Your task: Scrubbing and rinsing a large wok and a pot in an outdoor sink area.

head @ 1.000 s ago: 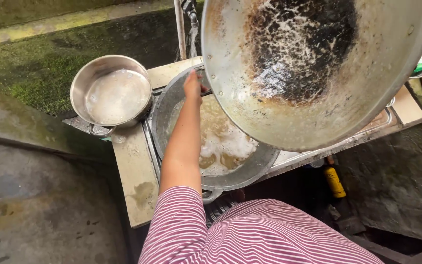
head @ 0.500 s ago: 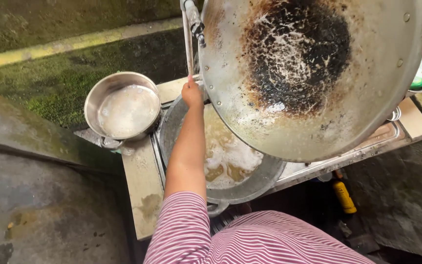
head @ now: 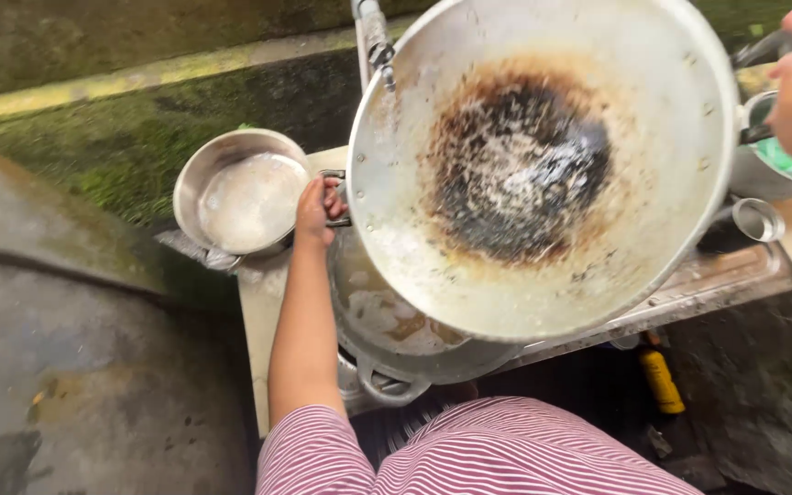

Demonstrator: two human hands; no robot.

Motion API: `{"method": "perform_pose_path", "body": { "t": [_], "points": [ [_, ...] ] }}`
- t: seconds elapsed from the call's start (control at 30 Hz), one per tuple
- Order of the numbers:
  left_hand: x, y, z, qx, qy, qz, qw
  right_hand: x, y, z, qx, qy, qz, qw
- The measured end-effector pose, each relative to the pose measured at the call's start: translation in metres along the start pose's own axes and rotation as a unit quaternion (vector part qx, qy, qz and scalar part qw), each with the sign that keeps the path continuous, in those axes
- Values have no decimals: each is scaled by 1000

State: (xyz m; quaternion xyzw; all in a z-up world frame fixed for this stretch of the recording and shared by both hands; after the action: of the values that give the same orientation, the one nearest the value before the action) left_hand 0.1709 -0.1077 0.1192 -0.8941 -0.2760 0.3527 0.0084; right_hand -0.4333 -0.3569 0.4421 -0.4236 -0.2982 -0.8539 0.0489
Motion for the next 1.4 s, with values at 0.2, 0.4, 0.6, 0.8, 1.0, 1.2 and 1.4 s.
{"method": "perform_pose_path", "body": {
  "t": [0.2,0.4,0.6,0.8,1.0,1.2,1.4],
  "points": [
    [65,-81,-48,-46,24,-88,995,-88,-18,18,-171,85,126,973],
    [100,-178,-99,-75,50,-179,980,-174,-12,29,-88,53,198,975],
    [81,-268,-138,-111,67,-300,945,-251,-30,46,-159,100,271,944],
    [58,-312,-154,-198,34,-277,940,-362,-34,9,-53,164,205,963],
    [3,-333,-168,-261,47,-263,927,-400,-48,31,-114,122,273,947],
    [-24,-326,-166,-303,95,-294,902,-426,-33,43,-117,50,319,939],
    [-33,-315,-158,-324,101,-305,890,-418,-28,63,-139,23,330,933]
  ]
}}
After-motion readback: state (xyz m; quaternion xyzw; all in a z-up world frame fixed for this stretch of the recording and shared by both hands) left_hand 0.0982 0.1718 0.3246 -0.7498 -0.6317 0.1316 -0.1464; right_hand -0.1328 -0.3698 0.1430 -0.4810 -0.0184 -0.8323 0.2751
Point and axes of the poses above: each hand's wrist, its own y-axis towards the middle knuckle, its own x-axis out of the back of the hand, z = x × y, the point moved 6 cm from there along y, towards the middle knuckle, and after that the axes turned 7 degrees about -y, right-handed, at the moved point
